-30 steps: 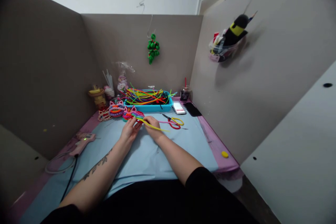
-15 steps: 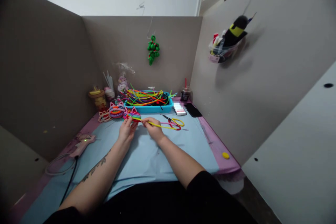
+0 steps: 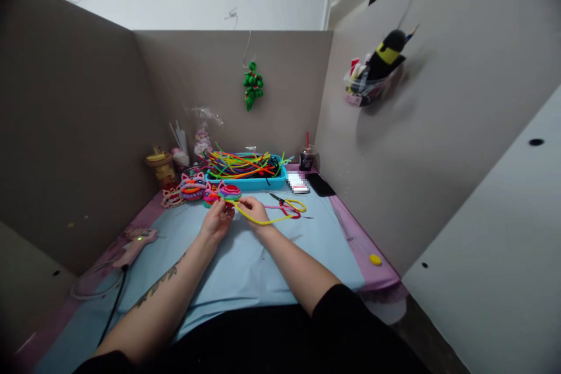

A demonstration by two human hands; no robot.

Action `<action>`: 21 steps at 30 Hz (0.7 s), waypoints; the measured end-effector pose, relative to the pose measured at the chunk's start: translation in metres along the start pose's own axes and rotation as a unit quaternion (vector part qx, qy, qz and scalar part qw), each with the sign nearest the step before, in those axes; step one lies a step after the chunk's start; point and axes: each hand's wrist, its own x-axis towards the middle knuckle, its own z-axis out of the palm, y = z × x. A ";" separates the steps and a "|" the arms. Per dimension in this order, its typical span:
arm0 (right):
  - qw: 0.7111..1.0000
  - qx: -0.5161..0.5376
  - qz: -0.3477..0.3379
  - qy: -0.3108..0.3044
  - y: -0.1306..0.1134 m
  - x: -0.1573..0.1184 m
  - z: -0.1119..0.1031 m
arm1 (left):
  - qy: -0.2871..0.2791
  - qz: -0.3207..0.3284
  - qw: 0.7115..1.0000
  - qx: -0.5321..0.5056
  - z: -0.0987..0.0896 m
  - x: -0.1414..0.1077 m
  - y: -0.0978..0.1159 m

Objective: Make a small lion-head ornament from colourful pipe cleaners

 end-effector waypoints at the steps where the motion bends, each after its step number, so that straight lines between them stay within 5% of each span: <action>1: 1.000 0.016 0.018 0.001 0.000 -0.001 0.001 | 0.000 -0.003 1.000 0.002 0.000 0.000 -0.001; 7: 0.984 0.127 0.125 0.002 -0.006 -0.004 0.002 | -0.015 -0.010 0.997 0.071 -0.002 -0.001 -0.003; 12: 0.996 0.052 0.062 -0.046 -0.016 -0.003 -0.011 | 0.031 0.084 0.976 0.197 -0.007 0.001 0.005; 14: 0.995 0.005 0.040 -0.096 -0.020 -0.003 -0.019 | -0.051 0.113 0.958 0.260 -0.008 0.000 0.013; 17: 0.983 -0.008 0.058 -0.176 -0.023 -0.002 -0.030 | -0.194 0.050 0.925 0.323 -0.006 -0.006 0.025; 21: 0.975 -0.001 0.087 -0.204 -0.020 -0.001 -0.036 | -0.233 0.021 0.906 0.353 -0.003 -0.011 0.030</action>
